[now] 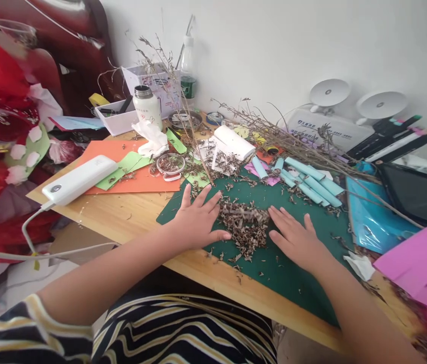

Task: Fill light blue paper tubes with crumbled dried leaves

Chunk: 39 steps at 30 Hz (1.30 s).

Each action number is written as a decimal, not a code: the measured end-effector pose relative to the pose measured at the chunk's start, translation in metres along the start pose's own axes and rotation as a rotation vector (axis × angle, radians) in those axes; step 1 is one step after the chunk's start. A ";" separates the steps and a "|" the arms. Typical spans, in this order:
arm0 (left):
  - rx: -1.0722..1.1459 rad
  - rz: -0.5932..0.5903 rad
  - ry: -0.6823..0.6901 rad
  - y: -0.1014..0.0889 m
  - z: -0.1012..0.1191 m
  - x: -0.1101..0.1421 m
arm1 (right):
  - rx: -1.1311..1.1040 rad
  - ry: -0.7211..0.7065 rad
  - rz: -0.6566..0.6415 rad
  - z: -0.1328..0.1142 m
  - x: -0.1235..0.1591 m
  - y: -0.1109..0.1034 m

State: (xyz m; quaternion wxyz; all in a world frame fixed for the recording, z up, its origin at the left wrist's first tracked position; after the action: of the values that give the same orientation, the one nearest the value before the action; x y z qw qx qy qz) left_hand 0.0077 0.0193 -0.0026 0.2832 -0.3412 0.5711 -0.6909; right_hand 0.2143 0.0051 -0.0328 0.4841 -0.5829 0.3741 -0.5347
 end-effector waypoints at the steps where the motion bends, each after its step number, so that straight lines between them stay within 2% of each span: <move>1: 0.051 0.001 0.025 -0.002 0.000 0.005 | -0.010 -0.003 0.032 0.002 0.004 -0.001; 4: 0.190 0.032 0.055 -0.008 -0.010 0.015 | -0.026 -0.003 0.176 0.008 0.007 -0.004; 7: 0.293 0.126 0.011 -0.018 -0.029 0.018 | -0.053 -0.036 0.277 0.012 0.002 -0.007; 12: 0.424 0.321 0.001 -0.030 -0.056 0.021 | -0.124 -0.168 0.327 0.017 -0.002 -0.020; 17: 0.471 0.447 -0.049 -0.038 -0.072 0.015 | -0.237 -0.077 0.348 0.036 -0.007 -0.041; 19: 0.376 0.424 -0.071 -0.042 -0.072 0.004 | -0.293 -0.073 0.353 0.038 -0.010 -0.047; 22: 0.132 0.324 -0.072 -0.047 -0.063 -0.024 | -0.397 -0.088 0.362 0.037 -0.013 -0.048; 26: -0.157 0.210 -0.154 -0.043 -0.055 -0.063 | -0.542 -0.039 0.369 0.038 -0.014 -0.036; 29: -0.233 0.171 -0.163 -0.037 -0.051 -0.081 | -0.638 0.021 0.387 0.043 -0.012 -0.028; 32: -0.257 0.161 -0.159 -0.035 -0.052 -0.086 | -0.661 0.058 0.402 0.047 -0.010 -0.027; 36: -0.257 0.162 -0.124 -0.041 -0.048 -0.080 | -0.647 0.090 0.451 0.052 -0.006 -0.033; 39: -0.101 0.213 -0.028 -0.044 -0.032 -0.071 | -0.739 0.132 0.506 0.057 -0.003 -0.034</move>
State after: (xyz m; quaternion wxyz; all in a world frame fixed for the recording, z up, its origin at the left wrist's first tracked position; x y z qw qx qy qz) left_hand 0.0260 0.1022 0.0267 0.3455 -0.3019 0.6341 -0.6224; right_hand 0.2670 0.0262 0.0019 0.3342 -0.5714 0.7007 -0.2664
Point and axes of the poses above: each hand's wrist, its own x-axis away from the middle knuckle, its own y-axis out of the palm, z = x × y, the point moved 6 cm from there along -x, towards the middle knuckle, and after that the axes turned 2 degrees about y, right-handed, at the moved point
